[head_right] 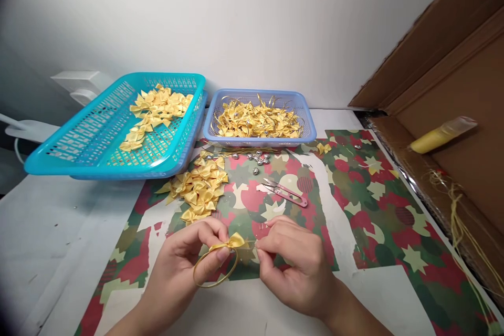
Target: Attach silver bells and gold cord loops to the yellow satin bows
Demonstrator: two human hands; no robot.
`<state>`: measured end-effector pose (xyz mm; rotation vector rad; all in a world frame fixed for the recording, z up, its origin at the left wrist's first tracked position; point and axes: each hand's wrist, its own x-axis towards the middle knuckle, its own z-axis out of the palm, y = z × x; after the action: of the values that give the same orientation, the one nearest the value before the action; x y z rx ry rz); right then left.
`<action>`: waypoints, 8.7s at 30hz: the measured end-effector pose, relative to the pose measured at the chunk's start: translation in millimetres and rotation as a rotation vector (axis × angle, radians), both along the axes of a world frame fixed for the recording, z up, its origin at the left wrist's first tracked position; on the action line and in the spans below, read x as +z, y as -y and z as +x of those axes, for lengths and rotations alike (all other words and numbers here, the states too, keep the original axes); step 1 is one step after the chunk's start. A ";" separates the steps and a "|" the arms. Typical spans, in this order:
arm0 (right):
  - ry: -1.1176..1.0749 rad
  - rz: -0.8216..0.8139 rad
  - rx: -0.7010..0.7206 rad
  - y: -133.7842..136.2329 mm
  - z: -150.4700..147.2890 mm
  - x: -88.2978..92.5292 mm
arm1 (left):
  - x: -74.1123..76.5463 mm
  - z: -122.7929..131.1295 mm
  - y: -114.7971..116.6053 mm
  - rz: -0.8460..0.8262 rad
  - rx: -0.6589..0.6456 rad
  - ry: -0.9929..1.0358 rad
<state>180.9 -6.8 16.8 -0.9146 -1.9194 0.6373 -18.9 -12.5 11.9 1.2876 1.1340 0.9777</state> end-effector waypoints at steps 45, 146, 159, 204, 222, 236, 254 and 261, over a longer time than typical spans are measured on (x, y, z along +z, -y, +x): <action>-0.020 0.014 0.009 2.7 0.1 0.8 | 1.3 0.9 2.2 0.211 -0.019 -0.050; -0.127 -0.333 0.148 -2.3 0.1 -17.1 | -4.7 2.9 -6.6 -0.508 -0.155 0.442; -0.117 -0.371 0.148 -2.0 0.1 -20.1 | 3.8 4.0 -11.5 -0.680 -0.178 0.516; -0.073 -0.091 0.094 -1.2 1.2 -5.2 | -0.3 -3.7 -3.4 -0.242 -0.139 0.246; -0.060 -0.070 0.088 -0.1 0.7 -4.0 | 1.0 -3.8 -1.2 -0.162 -0.149 0.113; -0.044 -0.056 0.110 -1.1 0.1 -3.6 | 2.2 -1.9 -2.9 -0.172 -0.158 0.142; -0.105 -0.161 0.150 -0.6 3.5 -8.7 | 3.1 -2.1 -4.7 -0.297 -0.180 0.266; -0.090 -0.141 0.159 -1.0 3.0 -7.0 | 2.6 -2.3 -3.6 -0.306 -0.181 0.258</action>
<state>183.9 -5.8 9.8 -0.8102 -1.8972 0.9031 -21.1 -8.8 14.5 0.9675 0.9089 0.7758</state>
